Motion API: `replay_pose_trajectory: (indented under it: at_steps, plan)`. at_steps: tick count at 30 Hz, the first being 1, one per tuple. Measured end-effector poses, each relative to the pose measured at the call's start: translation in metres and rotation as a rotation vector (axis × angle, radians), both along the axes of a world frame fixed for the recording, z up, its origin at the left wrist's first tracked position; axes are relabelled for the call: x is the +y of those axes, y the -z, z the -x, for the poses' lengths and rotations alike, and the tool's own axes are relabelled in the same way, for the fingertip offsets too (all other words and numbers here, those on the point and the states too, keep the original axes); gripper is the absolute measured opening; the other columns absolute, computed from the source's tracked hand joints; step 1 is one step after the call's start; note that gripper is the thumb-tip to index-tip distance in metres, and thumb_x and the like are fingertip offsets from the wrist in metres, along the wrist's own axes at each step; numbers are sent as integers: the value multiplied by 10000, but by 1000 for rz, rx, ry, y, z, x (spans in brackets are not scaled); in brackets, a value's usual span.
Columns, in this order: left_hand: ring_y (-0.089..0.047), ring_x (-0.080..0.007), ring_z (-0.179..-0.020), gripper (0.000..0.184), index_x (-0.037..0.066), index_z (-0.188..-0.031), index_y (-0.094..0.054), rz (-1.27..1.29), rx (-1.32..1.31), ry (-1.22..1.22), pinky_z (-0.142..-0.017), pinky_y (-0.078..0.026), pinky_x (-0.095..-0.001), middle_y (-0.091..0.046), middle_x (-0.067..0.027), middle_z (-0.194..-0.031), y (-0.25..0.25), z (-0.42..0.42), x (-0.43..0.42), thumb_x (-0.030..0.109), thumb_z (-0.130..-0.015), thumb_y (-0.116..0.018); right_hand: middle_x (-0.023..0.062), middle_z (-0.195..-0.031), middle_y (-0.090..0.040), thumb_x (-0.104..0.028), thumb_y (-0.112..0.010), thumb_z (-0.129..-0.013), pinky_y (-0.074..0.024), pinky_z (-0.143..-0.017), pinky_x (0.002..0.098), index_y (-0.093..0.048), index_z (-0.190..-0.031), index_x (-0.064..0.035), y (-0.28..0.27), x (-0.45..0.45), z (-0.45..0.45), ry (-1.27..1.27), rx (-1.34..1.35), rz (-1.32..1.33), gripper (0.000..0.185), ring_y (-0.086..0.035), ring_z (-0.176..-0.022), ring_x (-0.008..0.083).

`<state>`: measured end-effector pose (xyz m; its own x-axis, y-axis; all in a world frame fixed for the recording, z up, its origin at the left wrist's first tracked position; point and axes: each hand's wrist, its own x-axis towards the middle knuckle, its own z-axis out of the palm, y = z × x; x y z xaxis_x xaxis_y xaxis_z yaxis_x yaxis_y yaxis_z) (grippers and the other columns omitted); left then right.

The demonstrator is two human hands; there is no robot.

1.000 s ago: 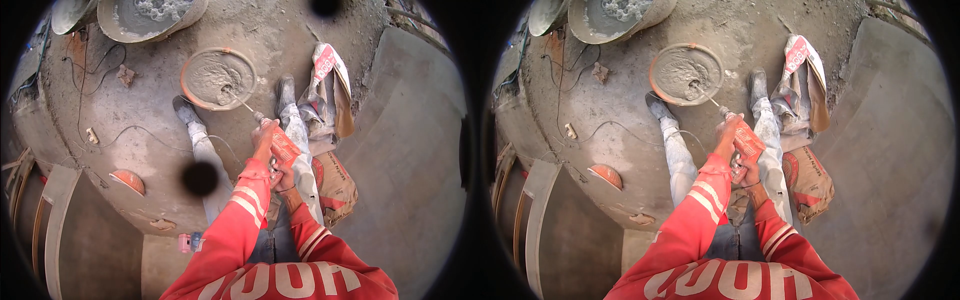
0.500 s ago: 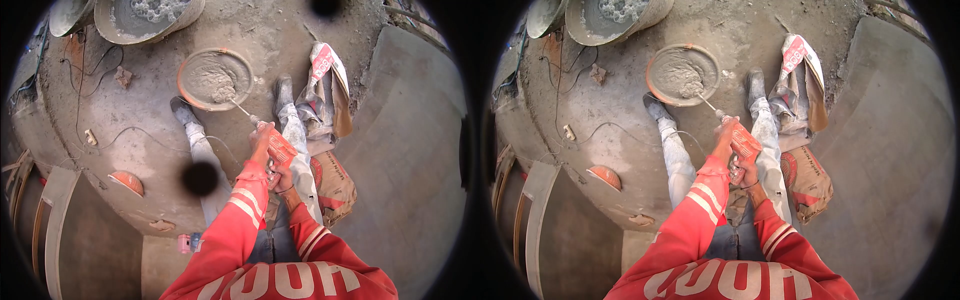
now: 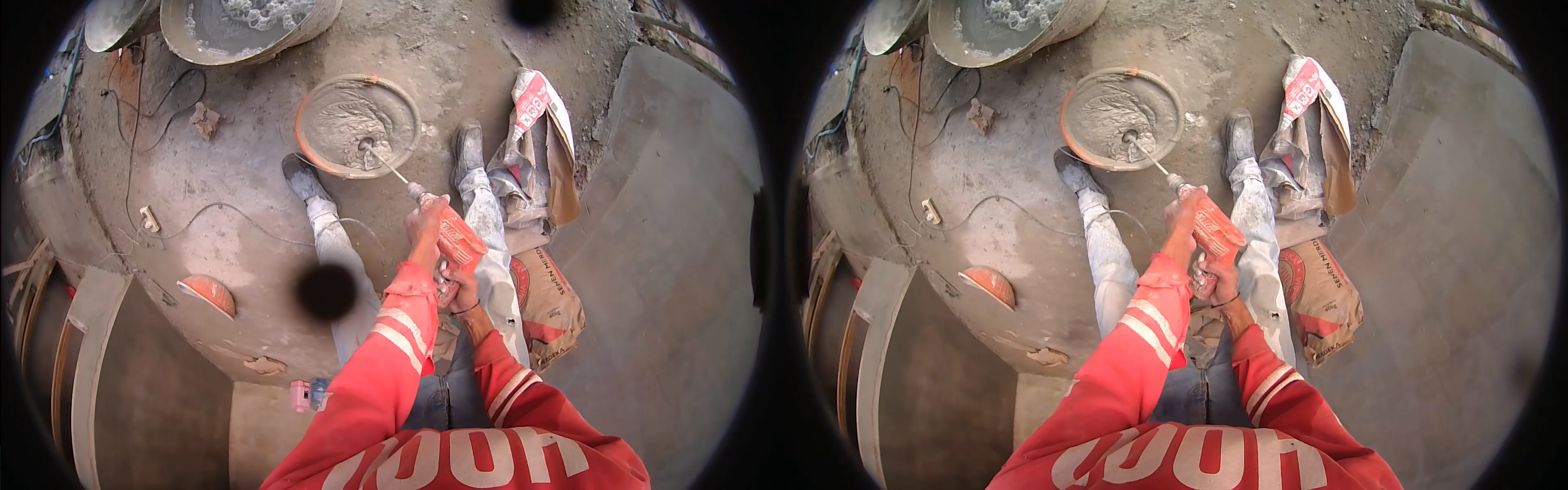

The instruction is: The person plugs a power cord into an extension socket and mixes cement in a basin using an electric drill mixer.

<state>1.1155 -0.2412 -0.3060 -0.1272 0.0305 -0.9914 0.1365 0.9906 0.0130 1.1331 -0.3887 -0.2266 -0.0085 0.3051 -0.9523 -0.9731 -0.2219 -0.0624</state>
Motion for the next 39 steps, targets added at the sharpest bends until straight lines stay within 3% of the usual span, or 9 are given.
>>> replay_pose_trajectory:
  at_steps: [3,6,9,12,15,24,39]
  plan:
    - [-657,-212,-718,417,-30,-935,-730,3,-9,-50,-680,-525,-388,-688,-120,-838,3,-1,0,337,-759,-821,64,-729,-554,-72,-604,-808,-453,-526,319,-565,-979,-38,-7,12,0,-132,-185,142,178,-516,-544,153]
    - [-651,-215,-696,406,-30,-921,-728,29,55,-117,-670,-521,-388,-687,-116,-815,1,-3,-2,330,-758,-824,64,-715,-551,-56,-611,-797,-455,-517,325,-559,-994,-34,-2,6,1,-123,-140,149,205,-520,-543,160]
    - [-650,-214,-698,389,-28,-910,-726,29,73,20,-672,-519,-389,-689,-120,-821,-4,-4,-1,319,-763,-822,61,-709,-548,-60,-613,-797,-455,-516,322,-558,-985,-34,-6,2,-1,7,8,126,197,-525,-553,165]
    - [-650,-216,-700,379,-27,-907,-724,-45,85,138,-675,-518,-393,-690,-123,-822,-1,-1,-6,310,-765,-824,59,-708,-548,-60,-614,-796,-457,-519,318,-557,-981,-35,-7,2,2,11,-16,98,195,-530,-565,165]
    - [-651,-218,-702,377,-24,-906,-725,-40,41,-41,-672,-515,-396,-690,-121,-828,5,4,-10,314,-770,-822,57,-724,-555,-57,-617,-791,-459,-529,311,-557,-983,-33,-6,5,3,-13,-44,90,203,-540,-581,163]
    - [-634,-183,-694,308,6,-909,-667,34,78,-93,-655,-525,-369,-650,-67,-840,-2,5,0,242,-786,-822,47,-773,-585,-32,-650,-753,-462,-524,297,-587,-1134,-7,-4,7,7,-73,-132,133,386,-568,-583,149]
    - [-635,-202,-725,359,-9,-907,-707,9,43,-78,-677,-512,-385,-669,-103,-842,6,10,-6,311,-781,-808,56,-750,-592,-37,-648,-750,-457,-512,302,-581,-1004,-28,-4,7,6,-102,-98,114,263,-555,-560,156]
